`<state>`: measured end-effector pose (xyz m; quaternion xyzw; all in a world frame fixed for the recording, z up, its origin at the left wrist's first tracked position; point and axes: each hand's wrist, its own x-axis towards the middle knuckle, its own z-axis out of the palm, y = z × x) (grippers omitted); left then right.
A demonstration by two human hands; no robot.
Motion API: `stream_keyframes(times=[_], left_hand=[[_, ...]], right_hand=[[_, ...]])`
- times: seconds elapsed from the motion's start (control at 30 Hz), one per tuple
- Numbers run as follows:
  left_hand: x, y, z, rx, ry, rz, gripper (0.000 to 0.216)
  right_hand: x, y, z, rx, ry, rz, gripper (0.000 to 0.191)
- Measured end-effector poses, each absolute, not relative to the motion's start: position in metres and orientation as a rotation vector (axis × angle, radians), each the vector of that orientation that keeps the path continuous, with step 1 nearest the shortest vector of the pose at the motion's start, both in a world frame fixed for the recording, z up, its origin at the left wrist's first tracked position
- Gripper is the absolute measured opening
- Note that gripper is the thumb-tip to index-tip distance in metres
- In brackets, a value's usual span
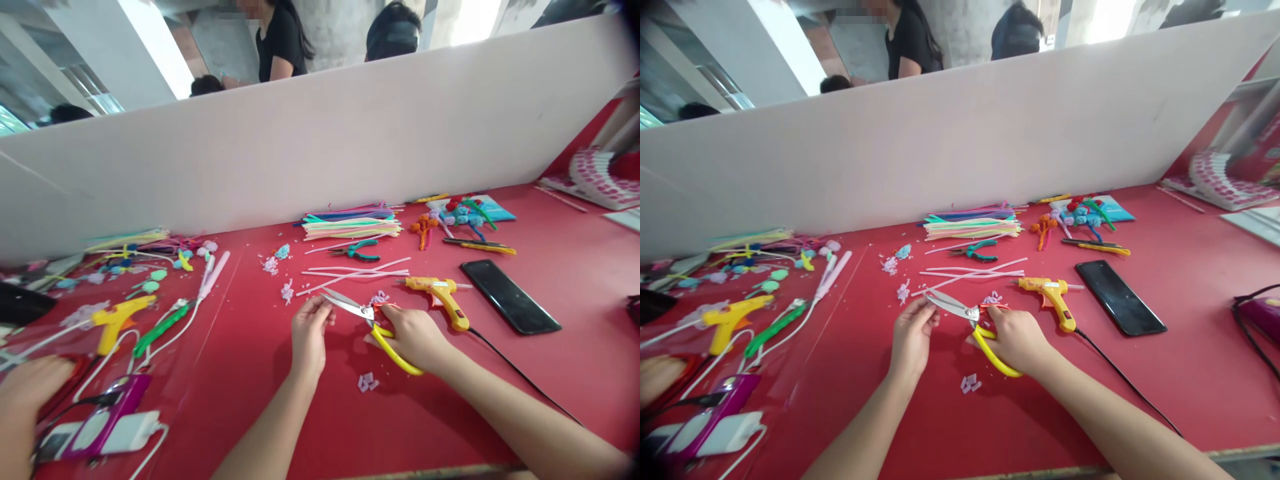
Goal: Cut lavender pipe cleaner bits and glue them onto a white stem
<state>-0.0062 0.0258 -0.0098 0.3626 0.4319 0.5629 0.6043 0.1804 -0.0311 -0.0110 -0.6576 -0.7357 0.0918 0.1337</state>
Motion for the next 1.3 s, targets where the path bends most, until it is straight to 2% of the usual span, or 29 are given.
stream_keyframes(times=[0.77,1.3], left_hand=[[-0.0073,0.0247,-0.0088,0.797,0.929,1.327,0.014],[-0.0079,0.0248,-0.0110,0.853,0.937,1.302,0.014]], right_hand=[[0.1835,-0.0311,-0.0129,-1.890,-2.251,0.151,0.034],[0.1854,-0.0295,-0.0114,-1.889,-2.120,0.361,0.023]])
